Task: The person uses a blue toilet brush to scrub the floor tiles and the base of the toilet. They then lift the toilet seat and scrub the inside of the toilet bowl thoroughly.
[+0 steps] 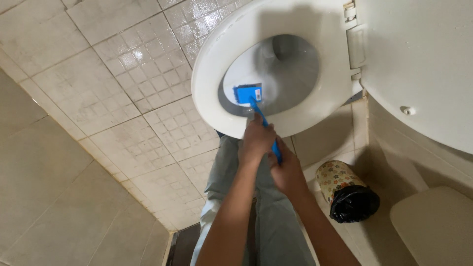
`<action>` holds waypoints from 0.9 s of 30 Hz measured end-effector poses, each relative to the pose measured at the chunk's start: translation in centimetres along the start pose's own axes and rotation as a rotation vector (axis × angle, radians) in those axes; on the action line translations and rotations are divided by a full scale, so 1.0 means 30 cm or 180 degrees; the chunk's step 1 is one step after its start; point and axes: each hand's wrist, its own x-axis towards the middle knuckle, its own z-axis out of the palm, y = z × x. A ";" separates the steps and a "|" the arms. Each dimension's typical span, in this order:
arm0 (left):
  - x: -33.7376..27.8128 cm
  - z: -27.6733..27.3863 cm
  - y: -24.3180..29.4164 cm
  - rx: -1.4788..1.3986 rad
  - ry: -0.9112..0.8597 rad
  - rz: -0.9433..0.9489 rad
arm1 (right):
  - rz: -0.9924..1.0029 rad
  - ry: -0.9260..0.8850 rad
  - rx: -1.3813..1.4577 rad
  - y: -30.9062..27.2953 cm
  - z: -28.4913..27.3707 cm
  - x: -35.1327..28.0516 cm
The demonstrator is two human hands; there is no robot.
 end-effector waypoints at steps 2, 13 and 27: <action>0.039 -0.003 0.033 -0.0019 -0.0062 -0.0017 | -0.0359 0.0145 0.0021 0.052 0.006 0.054; 0.256 0.079 0.273 0.0419 -0.0125 -0.0124 | 0.1106 -0.0248 0.2424 -0.037 -0.107 0.302; -0.063 -0.014 0.022 0.0264 0.0216 0.0097 | 0.0252 -0.0091 0.0248 -0.035 0.013 -0.029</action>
